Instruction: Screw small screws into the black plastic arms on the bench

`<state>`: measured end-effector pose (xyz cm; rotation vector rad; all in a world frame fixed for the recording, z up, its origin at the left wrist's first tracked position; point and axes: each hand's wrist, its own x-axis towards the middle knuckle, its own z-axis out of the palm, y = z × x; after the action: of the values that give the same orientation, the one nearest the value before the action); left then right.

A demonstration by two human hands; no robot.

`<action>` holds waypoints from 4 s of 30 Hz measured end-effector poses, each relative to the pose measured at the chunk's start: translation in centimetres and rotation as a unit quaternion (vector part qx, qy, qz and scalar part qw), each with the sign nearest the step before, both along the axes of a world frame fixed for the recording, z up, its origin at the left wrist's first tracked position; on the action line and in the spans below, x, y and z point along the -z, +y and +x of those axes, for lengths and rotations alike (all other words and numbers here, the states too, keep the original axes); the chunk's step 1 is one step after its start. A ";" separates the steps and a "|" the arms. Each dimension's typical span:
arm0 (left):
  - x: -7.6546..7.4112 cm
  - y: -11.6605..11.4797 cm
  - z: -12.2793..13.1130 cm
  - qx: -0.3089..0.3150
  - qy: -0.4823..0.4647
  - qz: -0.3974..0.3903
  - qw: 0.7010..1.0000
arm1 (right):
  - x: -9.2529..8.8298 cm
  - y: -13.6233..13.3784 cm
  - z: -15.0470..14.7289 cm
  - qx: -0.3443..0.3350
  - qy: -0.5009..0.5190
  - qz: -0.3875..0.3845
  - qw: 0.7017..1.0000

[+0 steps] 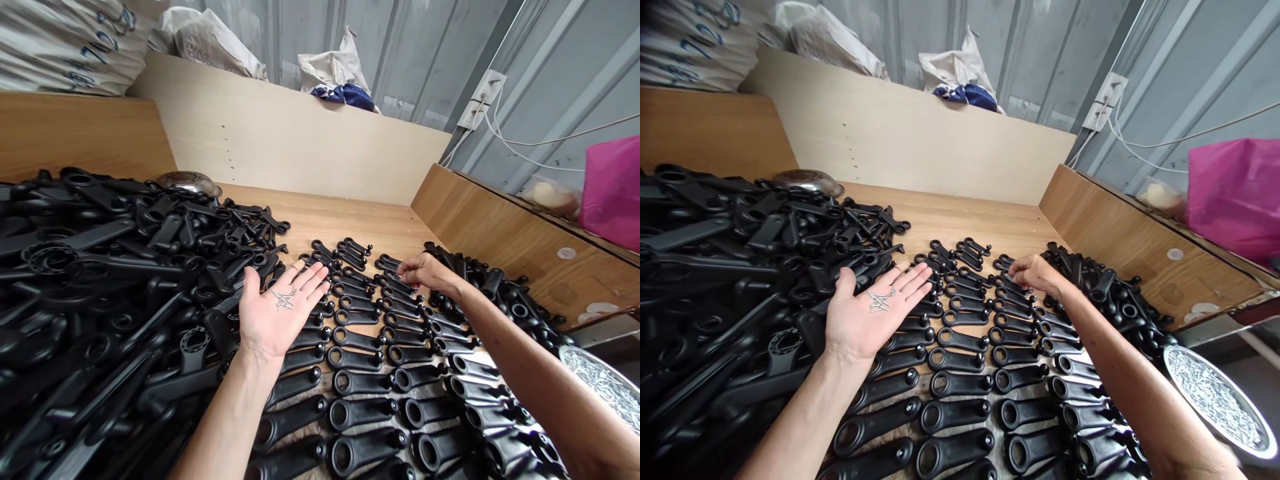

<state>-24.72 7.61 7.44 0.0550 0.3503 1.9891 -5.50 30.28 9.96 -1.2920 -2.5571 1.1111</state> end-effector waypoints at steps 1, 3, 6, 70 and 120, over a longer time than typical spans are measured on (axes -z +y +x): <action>0.0 0.0 0.0 -0.001 0.001 -0.001 1.000 | 0.3 -0.2 -0.7 -0.005 0.006 0.005 1.000; 0.0 -0.1 0.0 -0.003 0.000 -0.003 1.000 | 0.9 -0.5 -2.2 -0.014 0.012 0.019 1.000; 0.0 -0.1 0.0 0.000 -0.006 0.002 1.000 | 1.9 -0.3 -3.9 -0.024 -0.001 0.040 0.999; -0.3 -0.3 0.8 0.066 -0.101 0.104 0.987 | -0.8 -12.6 -10.8 -0.376 0.192 0.327 0.846; 0.2 0.0 0.2 0.027 -0.022 -0.001 0.999 | 3.0 -2.9 -5.2 -0.087 -0.036 0.222 0.970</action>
<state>-24.49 7.63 7.28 0.0189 0.3200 1.9337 -10.75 27.35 6.96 -1.0274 -2.7912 0.4648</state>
